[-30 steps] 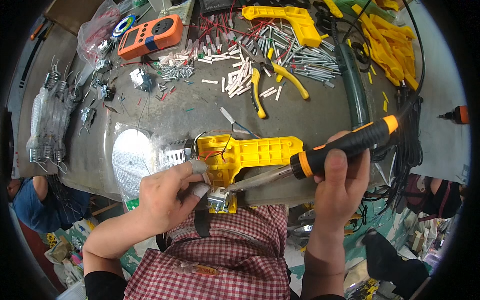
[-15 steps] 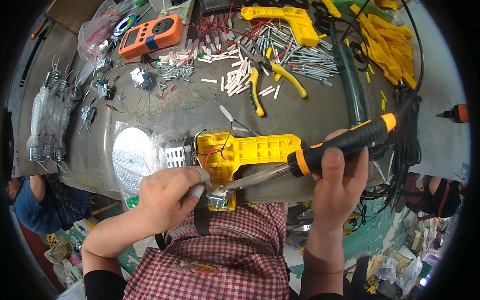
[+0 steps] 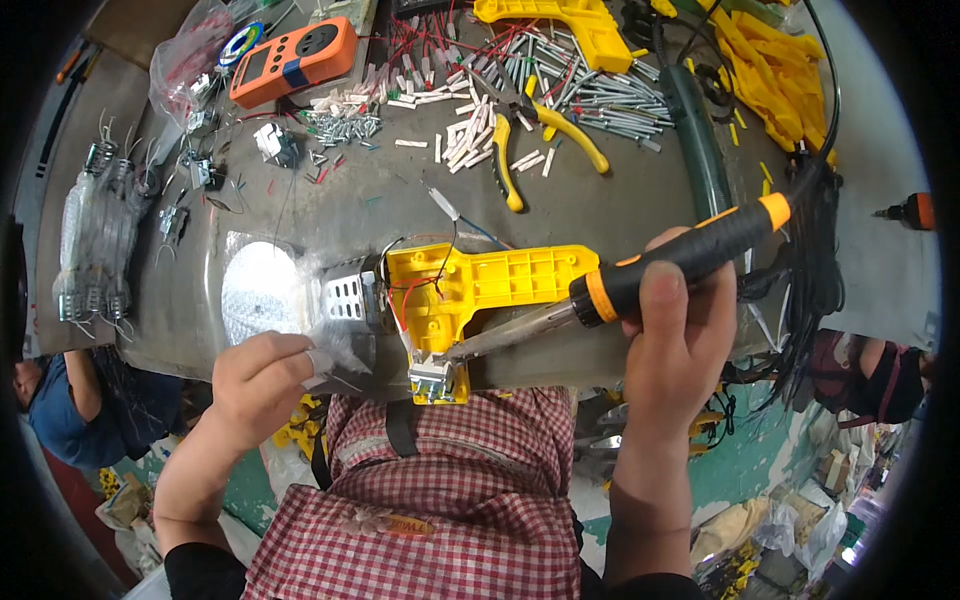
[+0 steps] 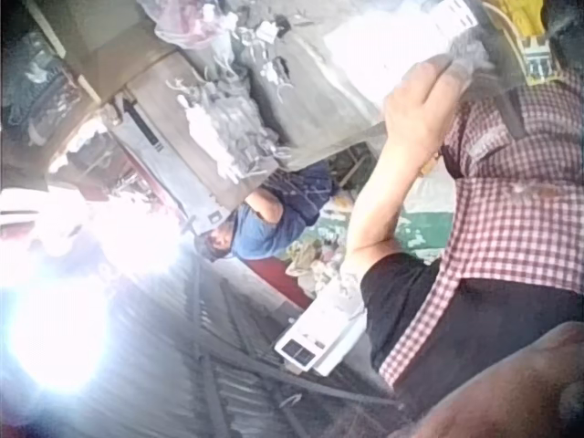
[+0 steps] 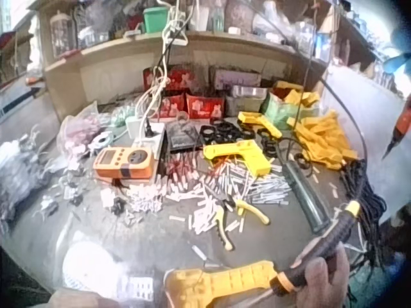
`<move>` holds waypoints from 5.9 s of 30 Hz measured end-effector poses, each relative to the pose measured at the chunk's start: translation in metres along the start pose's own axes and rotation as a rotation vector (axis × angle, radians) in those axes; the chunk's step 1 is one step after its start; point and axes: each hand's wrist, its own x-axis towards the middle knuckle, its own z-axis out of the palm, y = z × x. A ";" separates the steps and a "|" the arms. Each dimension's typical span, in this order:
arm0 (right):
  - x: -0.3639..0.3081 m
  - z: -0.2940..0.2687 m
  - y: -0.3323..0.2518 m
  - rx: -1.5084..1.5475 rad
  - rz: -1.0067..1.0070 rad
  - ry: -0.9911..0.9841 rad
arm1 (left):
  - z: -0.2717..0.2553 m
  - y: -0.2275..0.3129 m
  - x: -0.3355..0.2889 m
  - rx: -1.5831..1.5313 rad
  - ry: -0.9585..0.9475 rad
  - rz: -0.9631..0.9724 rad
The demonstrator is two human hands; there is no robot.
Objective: Assembling the internal wiring and components of a handheld device, including soldering and screw fastening.
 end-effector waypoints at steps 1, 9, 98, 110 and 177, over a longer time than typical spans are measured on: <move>0.000 0.000 0.000 0.000 0.008 0.001 | 0.003 0.004 0.004 -0.082 0.108 -0.040; 0.003 -0.001 0.000 -0.001 -0.032 -0.032 | 0.014 0.024 0.033 -0.191 0.134 -0.102; -0.012 -0.006 0.001 -0.020 -0.105 -0.129 | 0.021 0.032 0.070 -0.521 -0.073 -0.281; -0.019 0.000 -0.009 -0.037 -0.046 -0.001 | 0.028 0.027 0.059 -0.461 -0.038 -0.155; 0.045 0.074 -0.028 -0.570 0.050 -1.051 | 0.029 0.030 0.057 -0.448 0.010 -0.094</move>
